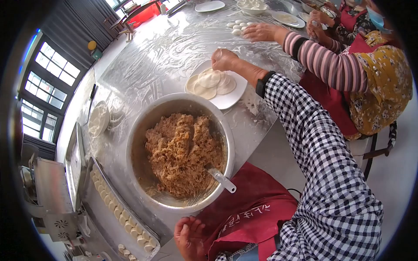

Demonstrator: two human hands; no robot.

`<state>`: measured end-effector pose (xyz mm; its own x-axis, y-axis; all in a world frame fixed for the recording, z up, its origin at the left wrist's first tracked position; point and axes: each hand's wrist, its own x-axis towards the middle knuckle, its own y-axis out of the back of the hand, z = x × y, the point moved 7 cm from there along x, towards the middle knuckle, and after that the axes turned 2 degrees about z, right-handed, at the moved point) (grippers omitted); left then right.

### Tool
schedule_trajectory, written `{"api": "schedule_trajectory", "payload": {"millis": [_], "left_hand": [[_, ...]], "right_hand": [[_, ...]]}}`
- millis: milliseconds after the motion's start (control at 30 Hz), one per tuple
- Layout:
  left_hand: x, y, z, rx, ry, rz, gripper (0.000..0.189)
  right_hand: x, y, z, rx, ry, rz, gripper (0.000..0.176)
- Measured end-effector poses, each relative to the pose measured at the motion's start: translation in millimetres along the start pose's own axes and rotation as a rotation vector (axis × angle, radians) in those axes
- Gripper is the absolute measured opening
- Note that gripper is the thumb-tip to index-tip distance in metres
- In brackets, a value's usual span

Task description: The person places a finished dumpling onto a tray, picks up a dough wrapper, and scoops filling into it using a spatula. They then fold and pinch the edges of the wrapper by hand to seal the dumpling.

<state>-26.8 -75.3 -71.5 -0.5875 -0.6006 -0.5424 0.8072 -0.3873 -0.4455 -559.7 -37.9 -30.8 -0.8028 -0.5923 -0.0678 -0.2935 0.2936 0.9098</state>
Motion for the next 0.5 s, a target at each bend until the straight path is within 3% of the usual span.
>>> {"api": "schedule_trajectory", "payload": {"millis": [500], "left_hand": [[1.6, 4.6, -3.2, -0.010, -0.002, 0.018, 0.018]], "right_hand": [[-2.0, -5.8, 1.9, -0.029, -0.002, 0.050, 0.015]]}}
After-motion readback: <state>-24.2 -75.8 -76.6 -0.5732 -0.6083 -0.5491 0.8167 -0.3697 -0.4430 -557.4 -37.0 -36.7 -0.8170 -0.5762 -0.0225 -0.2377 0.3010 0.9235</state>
